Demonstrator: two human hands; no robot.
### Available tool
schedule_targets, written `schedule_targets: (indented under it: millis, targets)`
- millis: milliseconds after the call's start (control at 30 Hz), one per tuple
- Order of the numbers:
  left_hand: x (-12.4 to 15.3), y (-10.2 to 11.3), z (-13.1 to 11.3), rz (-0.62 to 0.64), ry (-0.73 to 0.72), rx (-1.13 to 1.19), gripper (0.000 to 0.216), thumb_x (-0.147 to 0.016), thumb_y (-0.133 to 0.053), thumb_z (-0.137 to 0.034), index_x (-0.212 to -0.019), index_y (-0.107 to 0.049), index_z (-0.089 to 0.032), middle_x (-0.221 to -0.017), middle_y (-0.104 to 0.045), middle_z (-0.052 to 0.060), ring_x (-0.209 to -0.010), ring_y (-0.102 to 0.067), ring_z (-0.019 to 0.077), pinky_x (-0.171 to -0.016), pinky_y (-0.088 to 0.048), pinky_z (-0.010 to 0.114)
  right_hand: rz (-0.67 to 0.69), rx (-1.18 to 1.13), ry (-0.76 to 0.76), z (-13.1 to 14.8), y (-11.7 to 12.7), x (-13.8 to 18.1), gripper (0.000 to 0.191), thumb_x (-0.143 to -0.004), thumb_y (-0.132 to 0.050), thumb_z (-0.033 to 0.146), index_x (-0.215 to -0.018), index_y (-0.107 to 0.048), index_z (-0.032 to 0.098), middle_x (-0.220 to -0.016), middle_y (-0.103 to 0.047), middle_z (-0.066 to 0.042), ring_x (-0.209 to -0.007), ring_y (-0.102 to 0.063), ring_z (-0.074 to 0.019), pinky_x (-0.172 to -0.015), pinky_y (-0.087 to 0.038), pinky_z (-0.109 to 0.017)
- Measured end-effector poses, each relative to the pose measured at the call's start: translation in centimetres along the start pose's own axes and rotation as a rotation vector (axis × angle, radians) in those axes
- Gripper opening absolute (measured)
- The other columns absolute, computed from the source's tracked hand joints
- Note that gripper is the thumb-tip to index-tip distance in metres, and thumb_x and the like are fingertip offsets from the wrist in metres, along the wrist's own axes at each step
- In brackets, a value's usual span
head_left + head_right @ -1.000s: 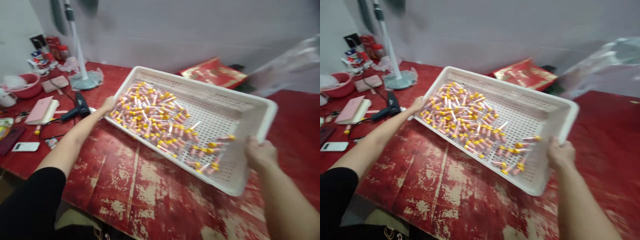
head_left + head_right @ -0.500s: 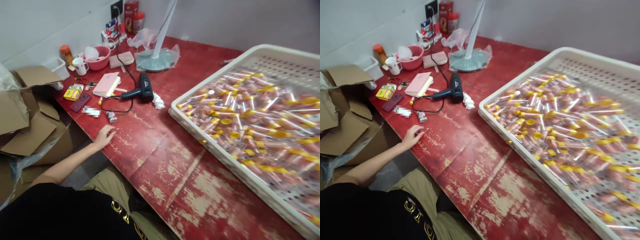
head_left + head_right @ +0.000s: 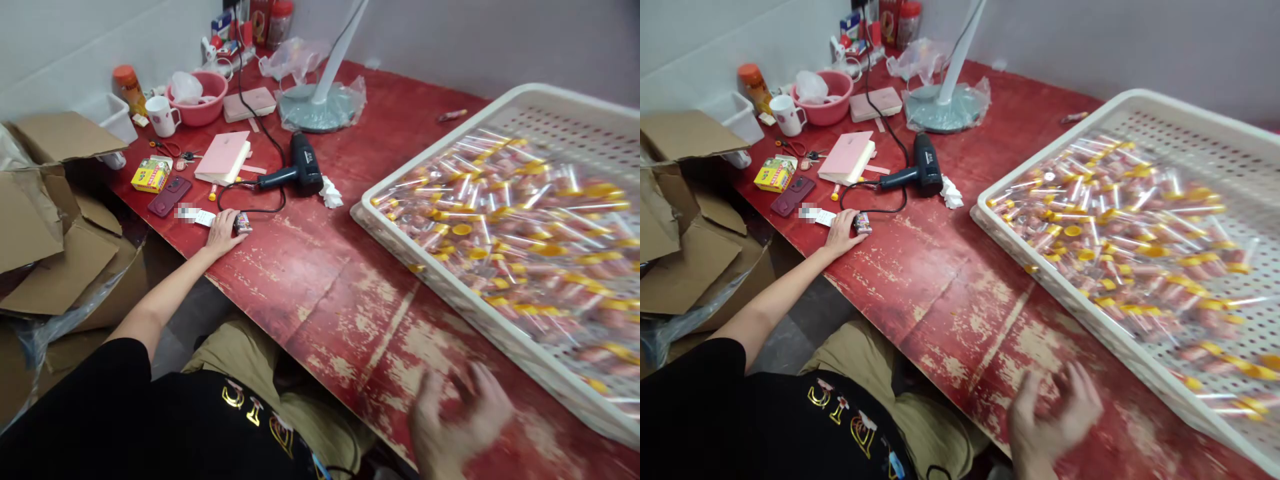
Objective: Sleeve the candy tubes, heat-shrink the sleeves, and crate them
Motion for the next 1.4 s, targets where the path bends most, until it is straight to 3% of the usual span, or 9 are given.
schedule_targets:
  millis: [100, 200, 400, 600, 767, 933, 1200, 1300, 1400]
  targets:
    - [0.7, -1.6, -1.2, -0.096, 0.033, 0.136, 0.055, -0.084, -0.072, -0.031, -0.133, -0.056, -0.011, -0.140, -0.051, 0.022, -0.132, -0.049, 0.0332, -0.114, -0.038, 0.047, 0.051, -0.123, 0.121, 5.7, -5.7, -0.4, 0.049, -0.091, -0.060, 0.052, -0.127, -0.064, 0.019, -0.123, -0.066, -0.022, -0.120, -0.064, -0.0382, -0.098, -0.055, -0.065]
    - [3.1, -2.3, -3.5, -0.111, -0.017, 0.254, 0.077, -0.080, -0.076, -0.031, -0.147, -0.044, -0.015, -0.137, -0.053, 0.019, -0.129, -0.050, 0.0326, -0.113, -0.038, 0.049, 0.380, -0.468, 0.035, 11.7, -13.0, -0.8, 0.037, -0.095, -0.057, 0.051, -0.114, -0.068, 0.021, -0.111, -0.072, -0.015, -0.103, -0.070, -0.0264, -0.095, -0.058, -0.051]
    - [9.0, -1.4, -9.1, 0.017, -0.281, 0.363, 0.100, -0.085, -0.068, -0.031, -0.164, -0.008, -0.024, -0.147, -0.050, 0.019, -0.131, -0.049, 0.0343, -0.113, -0.037, 0.054, 0.740, -0.707, -0.304, 15.4, -21.1, -1.0, 0.074, -0.056, -0.089, 0.061, -0.113, -0.068, 0.018, -0.103, -0.072, -0.011, -0.085, -0.069, -0.0213, -0.081, -0.060, -0.040]
    - [10.4, -0.9, -11.5, 0.048, -0.468, 0.393, 0.100, -0.090, -0.064, -0.025, -0.165, 0.001, -0.025, -0.148, -0.050, 0.019, -0.135, -0.050, 0.0333, -0.113, -0.041, 0.052, 0.871, -0.920, -0.393, 12.7, -18.1, -0.2, 0.059, -0.060, -0.090, 0.053, -0.107, -0.074, 0.020, -0.104, -0.077, -0.007, -0.091, -0.072, -0.0204, -0.088, -0.060, -0.037]
    - [9.8, -1.3, -13.2, 0.218, -0.518, 0.461, 0.080, -0.090, -0.068, -0.028, -0.160, -0.030, -0.023, -0.148, -0.050, 0.018, -0.139, -0.049, 0.0334, -0.115, -0.043, 0.051, 0.774, -0.965, -0.547, 10.6, -15.8, 0.2, 0.053, -0.056, -0.094, 0.046, -0.097, -0.074, 0.021, -0.092, -0.077, -0.003, -0.081, -0.071, -0.0168, -0.078, -0.061, -0.031]
    - [10.4, -2.2, -14.8, 0.156, -0.500, 0.475, 0.069, -0.084, -0.075, -0.035, -0.146, -0.048, -0.017, -0.132, -0.060, 0.018, -0.126, -0.058, 0.0308, -0.108, -0.050, 0.047, 0.536, -1.052, -0.715, 7.6, -14.8, 0.3, 0.049, -0.055, -0.094, 0.047, -0.088, -0.067, 0.022, -0.083, -0.073, -0.001, -0.075, -0.071, -0.0158, -0.068, -0.062, -0.028]
    - [5.0, -0.8, -10.1, 0.003, -0.174, 0.213, 0.078, -0.076, -0.082, -0.045, -0.142, -0.053, -0.014, -0.144, -0.053, 0.021, -0.141, -0.045, 0.0373, -0.121, -0.033, 0.057, 0.256, -1.138, -0.741, 3.2, -11.6, -1.5, 0.057, -0.057, -0.092, 0.057, -0.092, -0.059, 0.027, -0.084, -0.071, 0.004, -0.075, -0.072, -0.0139, -0.070, -0.063, -0.028]
    - [5.2, -1.1, -13.8, 0.109, -0.125, 0.438, 0.074, -0.080, -0.077, -0.056, -0.140, -0.059, -0.017, -0.146, -0.054, 0.019, -0.139, -0.049, 0.0353, -0.117, -0.040, 0.055, 0.271, -1.101, -0.733, 3.4, -10.1, -0.5, 0.057, -0.054, -0.093, 0.056, -0.092, -0.064, 0.025, -0.083, -0.071, 0.003, -0.073, -0.070, -0.0140, -0.064, -0.061, -0.026]
    - [8.6, -3.7, -19.6, 0.449, 0.004, 0.910, 0.061, -0.090, -0.063, -0.062, -0.132, -0.067, -0.017, -0.128, -0.070, 0.016, -0.116, -0.068, 0.0286, -0.099, -0.056, 0.046, 0.308, -1.044, -0.649, 4.2, -8.6, 0.7, 0.053, -0.061, -0.091, 0.053, -0.100, -0.069, 0.024, -0.091, -0.072, 0.000, -0.078, -0.069, -0.0161, -0.067, -0.061, -0.029]
Point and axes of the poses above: each hand's wrist, its own x-axis away from the middle knuckle, its own y-axis out of the back of the hand, z = x × y, the point moved 2 cm from there along -x, towards the middle knuckle
